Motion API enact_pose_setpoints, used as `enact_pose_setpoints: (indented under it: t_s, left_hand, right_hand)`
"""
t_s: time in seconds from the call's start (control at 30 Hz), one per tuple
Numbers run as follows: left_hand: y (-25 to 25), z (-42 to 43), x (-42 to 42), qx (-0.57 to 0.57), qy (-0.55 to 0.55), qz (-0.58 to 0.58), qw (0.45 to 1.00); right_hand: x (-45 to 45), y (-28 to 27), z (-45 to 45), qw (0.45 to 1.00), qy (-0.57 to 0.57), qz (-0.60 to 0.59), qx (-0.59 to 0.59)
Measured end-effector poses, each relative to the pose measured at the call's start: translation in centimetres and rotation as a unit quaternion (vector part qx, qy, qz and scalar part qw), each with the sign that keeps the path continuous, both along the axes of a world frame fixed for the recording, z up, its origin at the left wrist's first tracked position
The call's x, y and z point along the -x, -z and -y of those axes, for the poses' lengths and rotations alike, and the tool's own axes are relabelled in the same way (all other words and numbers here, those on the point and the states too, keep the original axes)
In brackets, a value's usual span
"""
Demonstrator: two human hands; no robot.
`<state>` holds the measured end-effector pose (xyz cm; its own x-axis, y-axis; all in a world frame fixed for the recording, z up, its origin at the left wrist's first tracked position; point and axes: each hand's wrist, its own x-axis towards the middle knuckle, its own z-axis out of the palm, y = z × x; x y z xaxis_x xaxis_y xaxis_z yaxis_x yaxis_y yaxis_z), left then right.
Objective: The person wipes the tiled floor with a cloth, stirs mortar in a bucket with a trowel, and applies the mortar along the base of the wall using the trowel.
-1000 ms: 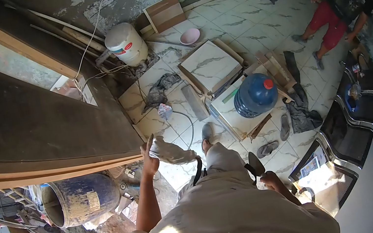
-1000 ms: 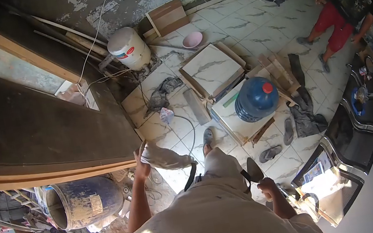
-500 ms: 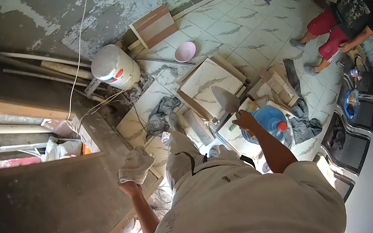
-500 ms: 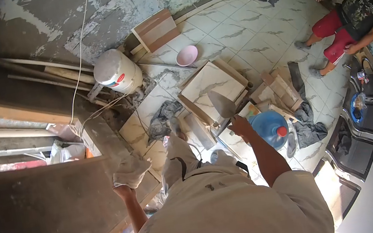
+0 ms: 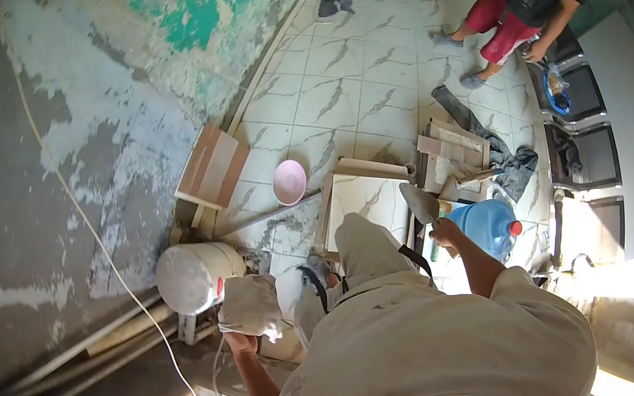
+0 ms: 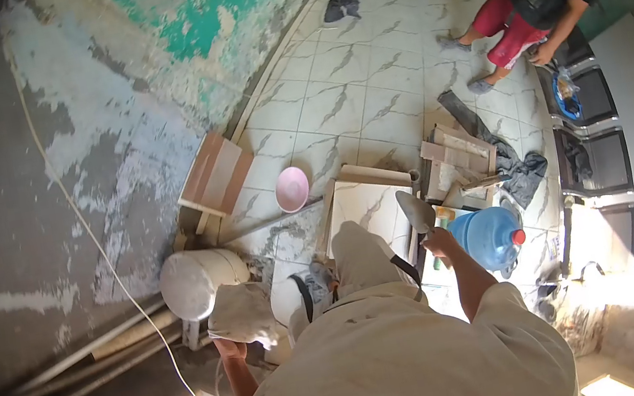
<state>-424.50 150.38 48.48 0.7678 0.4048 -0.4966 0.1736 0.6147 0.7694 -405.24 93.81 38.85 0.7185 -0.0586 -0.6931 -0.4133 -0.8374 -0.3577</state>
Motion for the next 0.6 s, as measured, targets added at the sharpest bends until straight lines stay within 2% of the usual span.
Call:
enact_pose_setpoints:
  t_s: [0.03, 0.1, 0.17, 0.23, 0.27, 0.3, 0.37, 0.43, 0.47, 0.5, 0.53, 0.57, 0.6]
  left_hand:
    - [1.0, -2.1, -1.8, 0.000, 0.017, 0.000, 1.000]
    - [2.7, -5.5, -6.7, 0.052, -0.001, -0.001, 0.999]
    - [1.0, -6.4, -12.3, 0.051, 0.042, 0.023, 0.998]
    - [1.2, -7.8, -16.9, 0.034, 0.005, -0.003, 0.999]
    - [1.5, -8.5, -19.0, 0.024, 0.044, 0.034, 0.998]
    - [1.4, -8.8, -21.1, 0.011, 0.042, 0.021, 0.999]
    - [0.1, -8.1, -26.1, 0.020, 0.042, 0.047, 0.998]
    - [-1.0, -7.4, -31.9, 0.088, 0.056, 0.039, 0.994]
    - [-0.7, -7.3, -35.2, 0.100, 0.101, 0.073, 0.987]
    - [-0.1, -7.5, -38.6, 0.061, 0.128, 0.066, 0.988]
    - [-0.2, -7.1, -42.4, 0.060, 0.138, 0.071, 0.986]
    - [-0.7, -6.3, -47.0, 0.057, 0.149, 0.083, 0.984]
    - [-1.7, -5.3, -51.5, 0.089, 0.126, 0.066, 0.986]
  right_hand:
    - [0.1, -2.0, -0.8, 0.994, 0.095, 0.005, -0.052]
    - [-0.5, -4.7, -2.8, 0.948, 0.279, -0.087, -0.123]
    - [-0.6, -3.4, -3.6, 0.921, 0.340, -0.093, -0.163]
    - [-1.3, -0.3, -4.0, 0.893, 0.391, -0.104, -0.199]
    - [-2.0, 1.5, -4.3, 0.906, 0.370, -0.111, -0.175]
    - [-2.9, 2.6, -4.7, 0.916, 0.349, -0.124, -0.157]
    - [-4.1, 9.7, -4.5, 0.930, 0.337, -0.079, -0.122]
    - [-8.5, 9.2, -6.4, 0.947, 0.309, -0.075, -0.052]
    - [-12.3, 5.7, -8.0, 0.976, 0.204, -0.072, -0.027]
    - [-16.2, 4.1, -9.0, 0.972, 0.209, -0.093, -0.048]
    - [-18.5, 8.1, -8.2, 0.995, 0.064, -0.068, -0.020]
    - [-20.7, 14.2, -6.8, 0.996, -0.081, -0.034, 0.012]
    - [-23.8, 22.3, -5.8, 0.995, -0.089, -0.021, 0.032]
